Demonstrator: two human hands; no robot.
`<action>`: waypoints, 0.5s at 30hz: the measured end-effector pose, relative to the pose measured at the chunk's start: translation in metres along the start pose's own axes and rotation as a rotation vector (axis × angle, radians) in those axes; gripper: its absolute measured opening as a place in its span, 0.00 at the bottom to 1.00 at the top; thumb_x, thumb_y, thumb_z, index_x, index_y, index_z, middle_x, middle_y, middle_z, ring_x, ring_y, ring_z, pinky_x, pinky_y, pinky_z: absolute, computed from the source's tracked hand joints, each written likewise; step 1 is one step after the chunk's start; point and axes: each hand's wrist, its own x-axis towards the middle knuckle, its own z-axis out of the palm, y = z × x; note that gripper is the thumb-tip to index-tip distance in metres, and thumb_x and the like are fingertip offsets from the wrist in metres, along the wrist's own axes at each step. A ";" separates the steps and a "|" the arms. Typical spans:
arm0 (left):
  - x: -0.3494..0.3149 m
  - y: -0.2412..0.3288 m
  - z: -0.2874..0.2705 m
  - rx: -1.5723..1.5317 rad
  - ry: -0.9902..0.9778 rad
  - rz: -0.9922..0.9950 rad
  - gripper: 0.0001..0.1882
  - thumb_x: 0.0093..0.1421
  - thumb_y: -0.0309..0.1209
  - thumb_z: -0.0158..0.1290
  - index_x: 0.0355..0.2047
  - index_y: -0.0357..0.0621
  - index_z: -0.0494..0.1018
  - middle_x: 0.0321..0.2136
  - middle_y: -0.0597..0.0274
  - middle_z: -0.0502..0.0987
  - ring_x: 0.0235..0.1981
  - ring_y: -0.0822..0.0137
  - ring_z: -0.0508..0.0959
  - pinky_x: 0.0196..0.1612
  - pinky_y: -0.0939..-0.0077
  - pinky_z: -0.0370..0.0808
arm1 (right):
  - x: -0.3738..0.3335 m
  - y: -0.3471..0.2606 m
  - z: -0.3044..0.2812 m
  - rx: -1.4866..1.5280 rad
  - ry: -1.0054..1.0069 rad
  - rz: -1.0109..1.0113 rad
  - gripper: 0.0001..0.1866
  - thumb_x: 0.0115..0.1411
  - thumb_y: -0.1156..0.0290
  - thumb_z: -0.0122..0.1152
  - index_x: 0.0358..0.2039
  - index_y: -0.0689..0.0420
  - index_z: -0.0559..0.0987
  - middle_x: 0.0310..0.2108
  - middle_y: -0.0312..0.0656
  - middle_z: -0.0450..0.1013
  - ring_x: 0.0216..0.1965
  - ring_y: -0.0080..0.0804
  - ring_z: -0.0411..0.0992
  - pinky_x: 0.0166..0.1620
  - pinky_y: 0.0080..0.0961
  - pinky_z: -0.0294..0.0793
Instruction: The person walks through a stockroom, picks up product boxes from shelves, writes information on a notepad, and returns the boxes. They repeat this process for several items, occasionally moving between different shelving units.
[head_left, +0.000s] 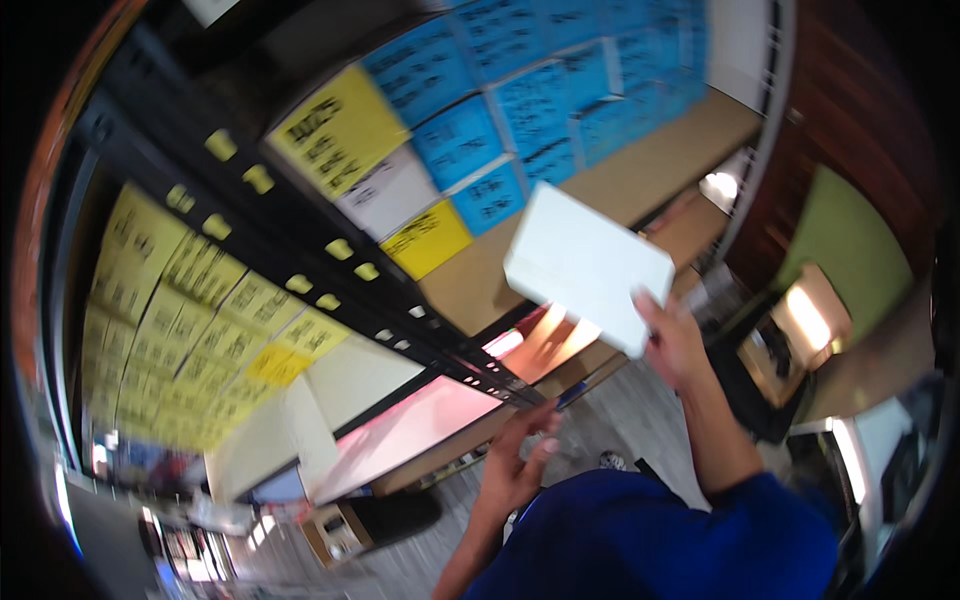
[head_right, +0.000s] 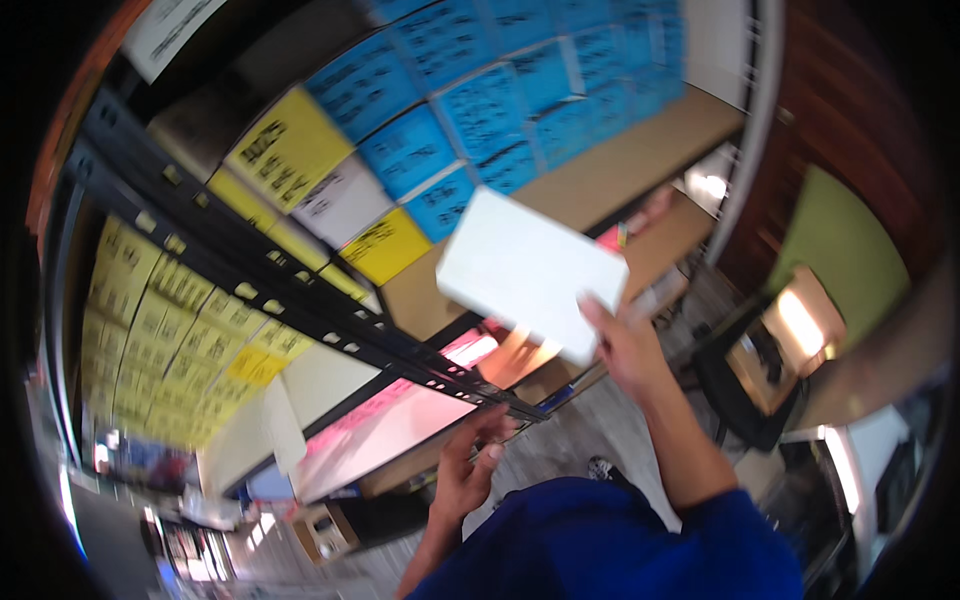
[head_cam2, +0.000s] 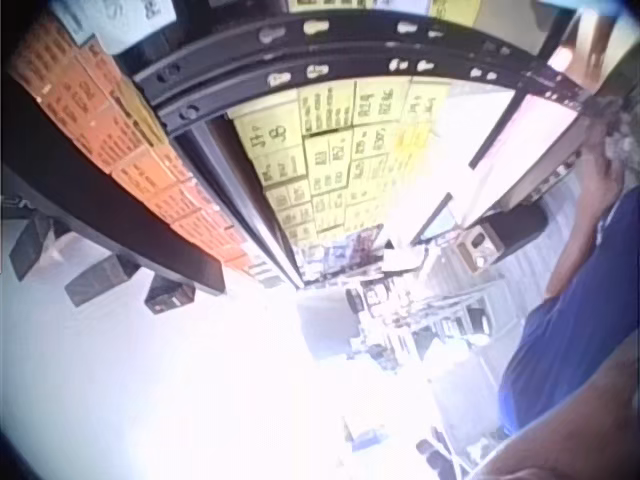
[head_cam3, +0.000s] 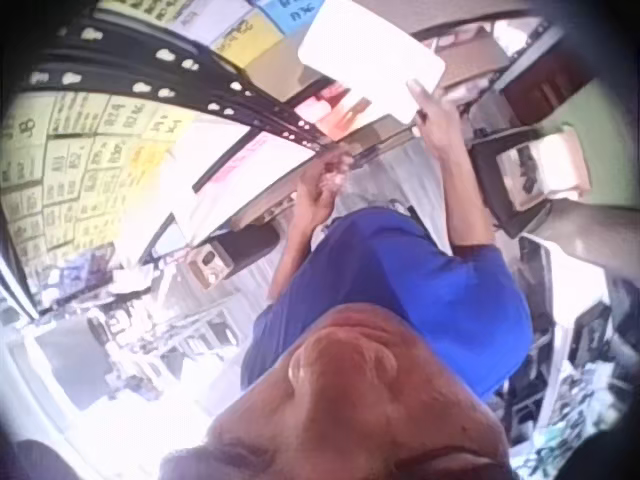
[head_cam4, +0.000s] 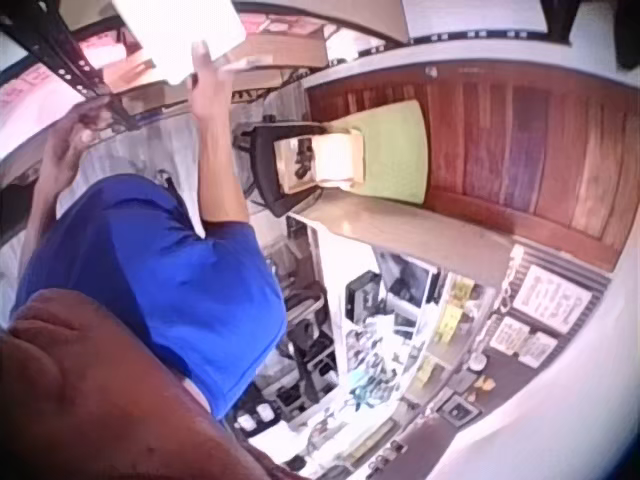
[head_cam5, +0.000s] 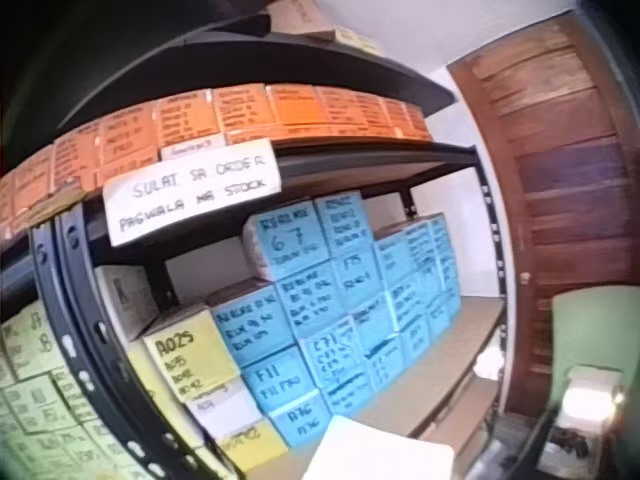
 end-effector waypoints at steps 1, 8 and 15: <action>0.008 0.005 0.005 0.036 0.048 0.142 0.17 0.76 0.34 0.53 0.57 0.35 0.76 0.45 0.49 0.82 0.47 0.57 0.82 0.56 0.64 0.77 | -0.022 0.003 0.001 -0.079 -0.071 0.039 0.21 0.73 0.58 0.65 0.55 0.63 0.77 0.45 0.37 0.79 0.43 0.23 0.76 0.45 0.26 0.76; -0.004 0.041 0.021 -0.065 0.322 -0.026 0.19 0.79 0.39 0.48 0.52 0.32 0.76 0.42 0.49 0.79 0.43 0.54 0.80 0.51 0.63 0.76 | -0.077 0.024 0.013 -0.135 -0.360 0.231 0.13 0.72 0.63 0.67 0.46 0.61 0.83 0.38 0.34 0.80 0.35 0.19 0.72 0.38 0.21 0.72; -0.065 0.039 -0.001 0.208 0.768 0.086 0.15 0.77 0.33 0.50 0.40 0.34 0.80 0.35 0.53 0.83 0.35 0.57 0.81 0.46 0.63 0.76 | -0.059 0.042 0.045 -0.434 -0.716 0.158 0.15 0.74 0.61 0.64 0.46 0.61 0.84 0.32 0.36 0.81 0.30 0.18 0.71 0.35 0.20 0.72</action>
